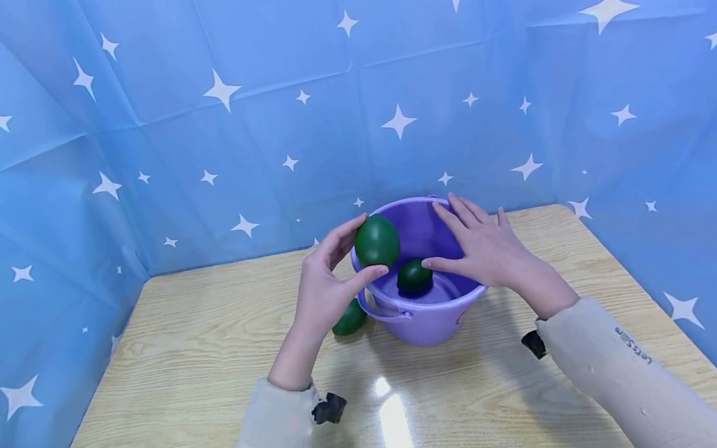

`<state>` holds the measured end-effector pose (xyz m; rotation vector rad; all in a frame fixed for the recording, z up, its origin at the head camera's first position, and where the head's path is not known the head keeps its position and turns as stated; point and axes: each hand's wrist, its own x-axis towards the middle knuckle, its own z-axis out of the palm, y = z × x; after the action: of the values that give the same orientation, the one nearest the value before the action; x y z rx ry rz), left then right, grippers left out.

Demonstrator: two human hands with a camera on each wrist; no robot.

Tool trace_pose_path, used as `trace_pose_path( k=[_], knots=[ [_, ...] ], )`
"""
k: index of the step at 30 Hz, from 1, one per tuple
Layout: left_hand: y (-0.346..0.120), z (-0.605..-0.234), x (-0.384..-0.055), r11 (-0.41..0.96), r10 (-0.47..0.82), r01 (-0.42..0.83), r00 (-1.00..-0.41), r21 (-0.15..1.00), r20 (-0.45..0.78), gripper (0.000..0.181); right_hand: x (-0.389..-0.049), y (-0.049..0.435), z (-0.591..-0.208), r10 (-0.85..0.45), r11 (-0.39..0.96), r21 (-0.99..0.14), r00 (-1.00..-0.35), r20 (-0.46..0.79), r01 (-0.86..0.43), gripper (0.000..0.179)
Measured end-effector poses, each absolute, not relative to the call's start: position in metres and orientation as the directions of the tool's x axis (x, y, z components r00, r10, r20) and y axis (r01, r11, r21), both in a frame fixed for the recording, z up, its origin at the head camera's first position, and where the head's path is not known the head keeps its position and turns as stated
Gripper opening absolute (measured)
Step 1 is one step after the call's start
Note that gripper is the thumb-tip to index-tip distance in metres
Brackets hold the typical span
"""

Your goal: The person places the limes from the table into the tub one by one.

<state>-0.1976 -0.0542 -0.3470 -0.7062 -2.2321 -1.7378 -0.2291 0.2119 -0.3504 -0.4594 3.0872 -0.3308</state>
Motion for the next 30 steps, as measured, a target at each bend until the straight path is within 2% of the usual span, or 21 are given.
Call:
trace_pose_path(
  k=[30],
  knots=[
    [-0.0511,-0.3461,-0.198,0.177,0.249,0.515,-0.848,0.839,0.468,0.068,-0.2283,0.2111,-0.3487,-0.291,0.934,-0.213,-0.957,0.016,-0.288,0.1]
  ],
)
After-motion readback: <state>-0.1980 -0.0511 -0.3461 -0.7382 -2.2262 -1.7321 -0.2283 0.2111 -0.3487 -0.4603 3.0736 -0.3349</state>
